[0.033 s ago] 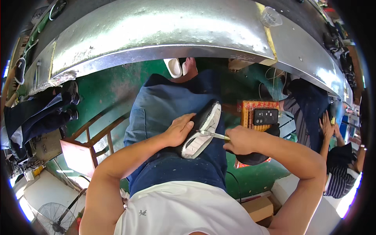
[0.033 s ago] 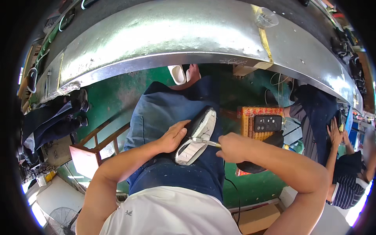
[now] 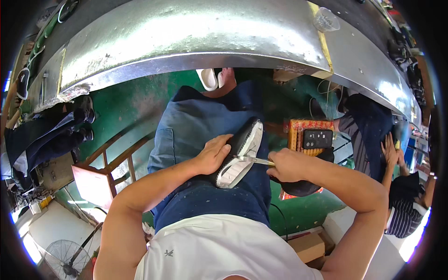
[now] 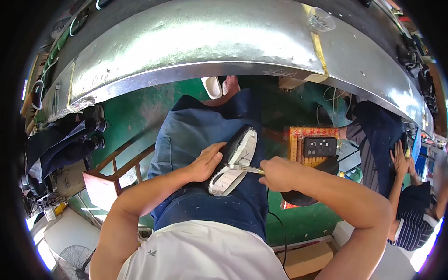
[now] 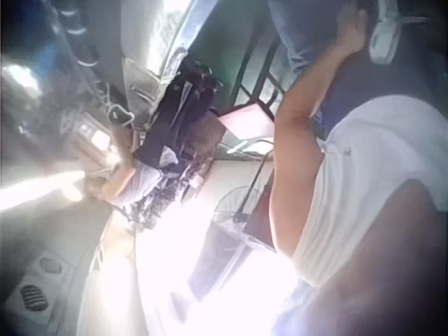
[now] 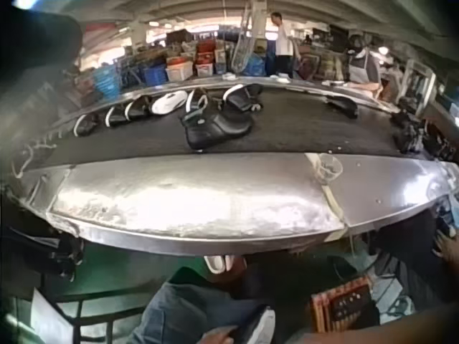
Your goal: Trimming and pulling excess material from shoe soles using pliers at a production line station.
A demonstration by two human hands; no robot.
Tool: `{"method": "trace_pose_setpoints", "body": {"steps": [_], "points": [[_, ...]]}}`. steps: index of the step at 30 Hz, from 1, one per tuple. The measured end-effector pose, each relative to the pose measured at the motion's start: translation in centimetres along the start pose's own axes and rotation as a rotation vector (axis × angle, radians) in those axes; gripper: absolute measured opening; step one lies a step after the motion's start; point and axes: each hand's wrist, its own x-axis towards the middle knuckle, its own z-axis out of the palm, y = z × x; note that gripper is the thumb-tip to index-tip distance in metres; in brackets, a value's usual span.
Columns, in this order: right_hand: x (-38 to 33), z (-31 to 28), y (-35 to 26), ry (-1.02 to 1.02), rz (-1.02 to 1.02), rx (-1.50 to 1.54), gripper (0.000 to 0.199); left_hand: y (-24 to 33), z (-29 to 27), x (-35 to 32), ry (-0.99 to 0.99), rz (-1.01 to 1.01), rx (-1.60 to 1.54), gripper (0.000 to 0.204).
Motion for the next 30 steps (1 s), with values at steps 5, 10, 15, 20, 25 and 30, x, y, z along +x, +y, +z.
{"method": "trace_pose_setpoints", "body": {"steps": [5,10,15,20,25,30], "points": [[3.4,2.5,4.1,0.111,-0.163,0.065,0.026,-0.6,-1.5,0.6,-0.130,0.037,0.014,0.076],[5.8,5.2,7.0,0.390,-0.402,-0.010,0.032,0.4,-2.1,0.9,-0.216,0.004,0.072,0.101],[3.6,8.1,6.5,0.532,-0.338,0.033,0.034,1.7,-1.6,1.4,-0.224,0.001,0.114,0.107],[-0.4,8.7,4.6,0.389,-0.033,0.241,0.036,4.0,-0.9,2.0,-0.265,-0.023,0.188,0.107],[-2.3,9.9,3.5,0.505,-0.080,0.428,0.043,5.9,-0.3,1.8,-0.214,-0.146,0.296,0.104],[-1.4,10.5,2.9,0.761,-0.083,0.210,0.042,6.7,2.0,0.1,-0.005,-0.259,0.384,0.095]]}}
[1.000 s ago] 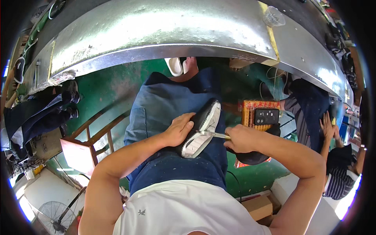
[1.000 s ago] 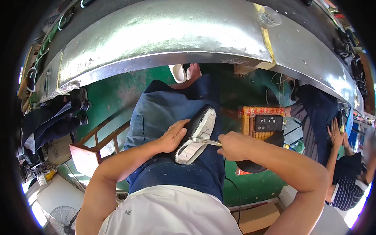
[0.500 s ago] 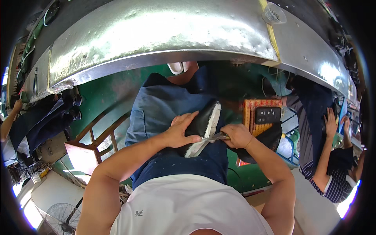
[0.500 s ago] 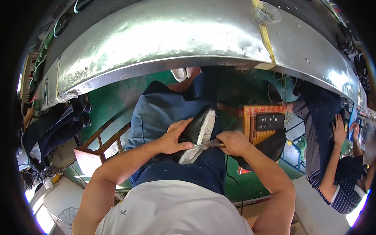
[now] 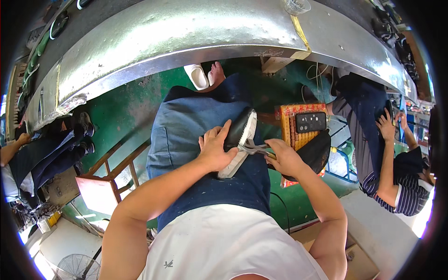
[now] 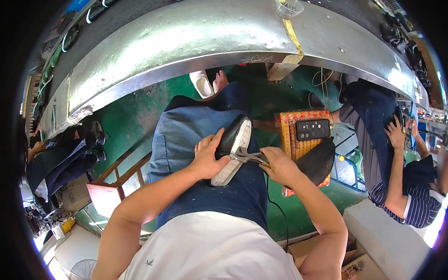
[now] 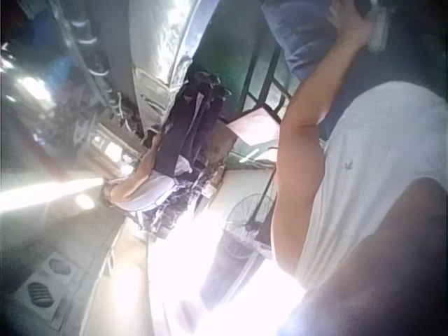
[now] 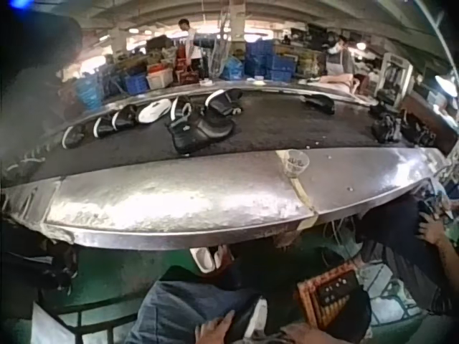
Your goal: Trimming and pulling excess material from shoe soles using pliers at a production line station.
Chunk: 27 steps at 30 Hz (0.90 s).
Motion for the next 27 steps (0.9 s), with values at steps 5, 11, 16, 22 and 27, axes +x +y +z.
{"method": "trace_pose_setpoints", "body": {"steps": [5,11,16,22,27], "points": [[1.1,2.8,0.1,-0.162,0.425,0.270,0.031,-2.3,1.2,-0.4,0.147,0.239,-0.080,0.081],[0.5,3.2,1.1,-0.235,0.386,0.284,0.031,-0.7,-0.5,-1.4,0.059,0.421,0.287,0.066],[-1.1,-0.5,1.5,-0.524,0.604,0.804,0.032,0.1,-1.5,-0.7,-0.012,0.368,0.293,0.060],[0.8,0.4,-3.0,-0.031,0.476,0.736,0.049,1.5,-2.3,-0.3,-0.108,0.356,0.341,0.059],[3.1,1.4,-2.4,0.018,0.467,0.575,0.051,0.7,-2.2,-0.7,-0.164,0.340,0.419,0.064]]}}
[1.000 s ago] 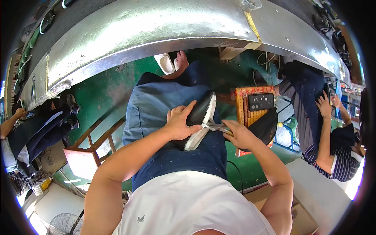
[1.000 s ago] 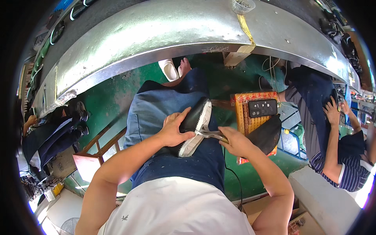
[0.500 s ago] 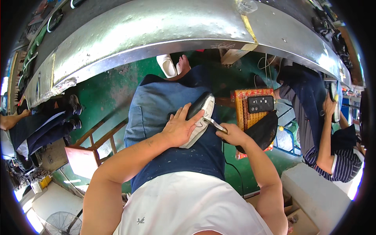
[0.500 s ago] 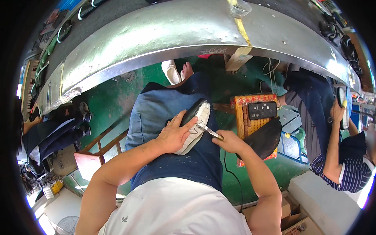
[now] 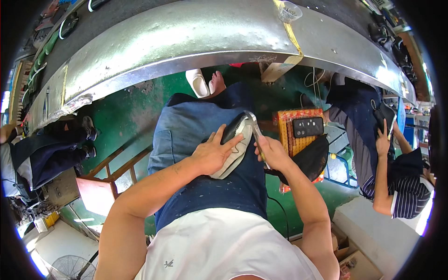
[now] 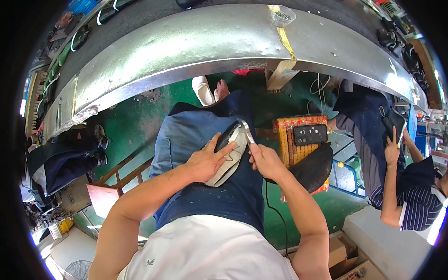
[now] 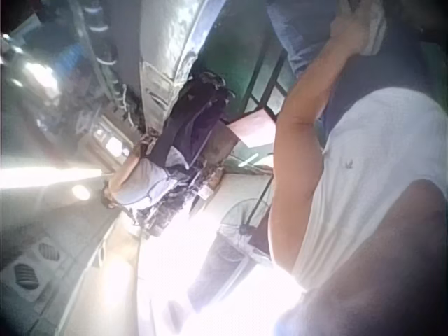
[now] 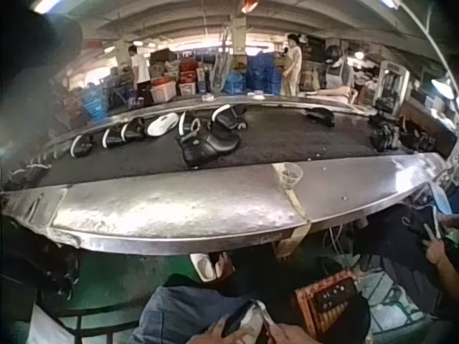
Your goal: Trimming and pulling excess material from shoe soles using pliers at a production line station.
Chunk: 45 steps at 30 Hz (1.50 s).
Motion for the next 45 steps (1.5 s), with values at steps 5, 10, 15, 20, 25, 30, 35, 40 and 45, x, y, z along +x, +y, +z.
{"method": "trace_pose_setpoints", "body": {"steps": [5,10,15,20,25,30,35,40,45], "points": [[-0.4,1.2,0.7,-0.047,-0.136,-0.397,0.046,-1.5,1.1,0.1,0.128,-0.125,-0.360,0.080],[-2.2,2.1,-0.6,0.040,-0.257,-0.268,0.043,-2.4,-0.5,1.0,-0.009,-0.126,-0.499,0.095],[-4.5,1.6,-0.4,-0.130,0.028,-0.190,0.040,-4.7,-0.8,2.1,-0.146,-0.115,-0.742,0.106],[-5.5,0.2,-2.6,-0.456,0.144,-0.275,0.029,-5.4,-0.3,3.1,-0.201,-0.142,-0.849,0.105],[-4.3,1.6,-5.2,-0.543,0.034,-0.549,0.033,-5.5,-0.4,3.7,-0.250,-0.139,-0.934,0.106],[-3.9,3.0,-6.0,-0.455,-0.081,-0.652,0.030,-6.8,1.0,3.8,-0.193,-0.130,-0.885,0.106],[-4.2,2.8,-5.4,-0.420,-0.201,-0.573,0.028,-5.6,-0.2,3.7,-0.200,-0.117,-0.791,0.106],[-3.0,4.1,-6.5,-0.383,-0.197,-0.850,0.025,-5.6,-1.3,2.9,-0.291,-0.170,-0.799,0.102],[-2.3,5.8,-0.6,-0.167,-0.435,-0.670,0.027,-7.3,0.0,2.8,-0.210,-0.044,-0.742,0.104]]}}
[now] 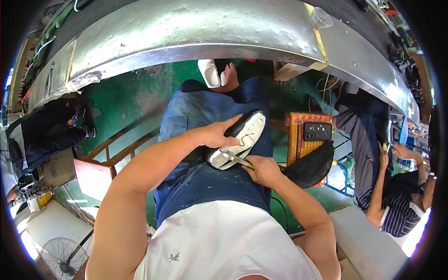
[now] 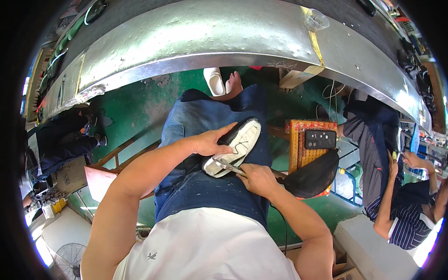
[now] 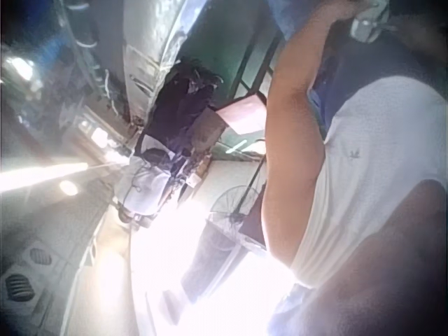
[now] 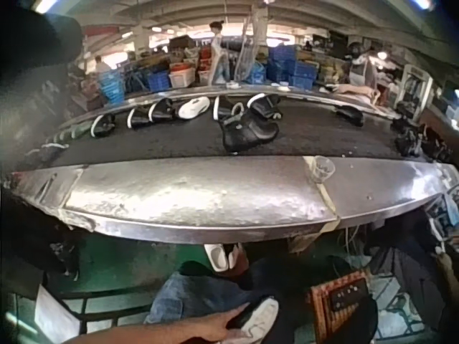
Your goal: Trimming and pulling excess material from shoe soles using pliers at a production line station.
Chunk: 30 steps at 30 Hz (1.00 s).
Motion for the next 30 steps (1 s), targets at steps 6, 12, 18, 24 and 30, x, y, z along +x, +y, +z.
{"method": "trace_pose_setpoints", "body": {"steps": [6,12,18,24,30], "points": [[-4.4,-0.4,-1.8,-0.103,0.125,-0.089,0.024,0.0,2.6,-1.1,0.153,0.126,0.078,0.103],[-5.2,0.0,-1.2,-0.149,0.211,-0.145,0.012,-3.5,6.6,-4.2,0.158,-0.009,0.018,0.100],[-5.1,-3.6,0.8,-0.320,0.113,0.259,0.025,-3.6,8.7,-3.8,0.334,-0.002,-0.061,0.097],[-2.9,-2.1,-3.6,0.115,0.268,0.290,0.037,-2.8,8.0,-4.1,0.305,0.000,0.019,0.115],[-3.2,-1.1,-0.8,-0.050,0.255,0.157,0.036,-2.2,5.5,-4.3,0.170,0.002,0.135,0.124]]}}
